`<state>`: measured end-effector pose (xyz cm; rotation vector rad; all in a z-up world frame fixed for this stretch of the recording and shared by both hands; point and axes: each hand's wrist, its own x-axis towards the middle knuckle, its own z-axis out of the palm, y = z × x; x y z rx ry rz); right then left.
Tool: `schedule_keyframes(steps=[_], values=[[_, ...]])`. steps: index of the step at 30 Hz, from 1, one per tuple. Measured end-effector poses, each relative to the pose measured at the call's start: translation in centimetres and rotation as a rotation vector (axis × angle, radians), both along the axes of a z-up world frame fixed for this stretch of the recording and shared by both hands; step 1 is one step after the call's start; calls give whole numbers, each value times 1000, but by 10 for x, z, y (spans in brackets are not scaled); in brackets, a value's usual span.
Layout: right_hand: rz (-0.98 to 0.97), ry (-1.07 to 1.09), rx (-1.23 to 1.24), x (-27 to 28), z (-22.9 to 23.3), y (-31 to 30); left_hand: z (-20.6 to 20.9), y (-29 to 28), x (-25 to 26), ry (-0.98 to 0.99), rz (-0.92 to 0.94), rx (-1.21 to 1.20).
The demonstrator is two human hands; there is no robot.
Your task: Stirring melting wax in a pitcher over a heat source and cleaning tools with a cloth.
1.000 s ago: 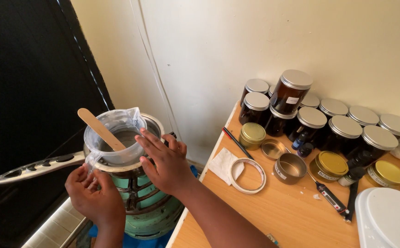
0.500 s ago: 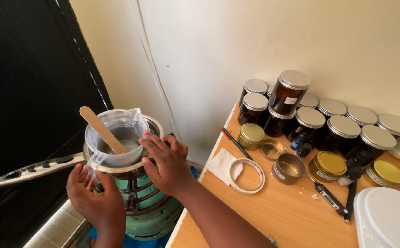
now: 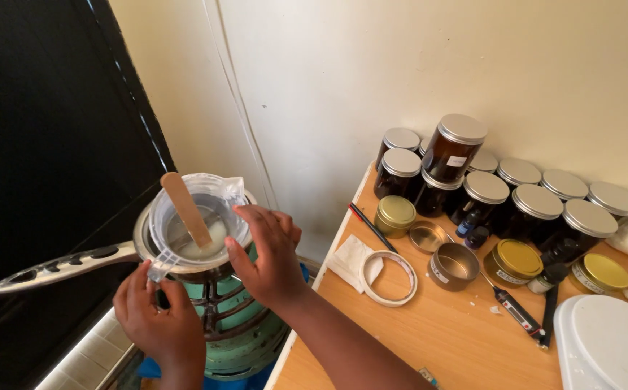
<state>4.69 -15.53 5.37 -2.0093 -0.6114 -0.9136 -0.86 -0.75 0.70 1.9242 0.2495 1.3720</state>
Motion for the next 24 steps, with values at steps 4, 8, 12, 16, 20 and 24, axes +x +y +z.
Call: schedule_keyframes(steps=[4,8,12,16,20,24], values=[[-40,13,51,13,27,21,-3,4,0,11,-6,-8],[80,140,-183,46,41,31,-4,7,-1,14,-44,-76],[261,109,-316,48,46,25,-4,7,-1,18,-56,-118],[268,91,-388,30,38,14,-1,7,-4,24,-49,-115],[318,224,22,11,32,-1,1,6,-6,52,-69,-144],[231,366,406,15,19,-16,6,3,-10,76,-68,-156]])
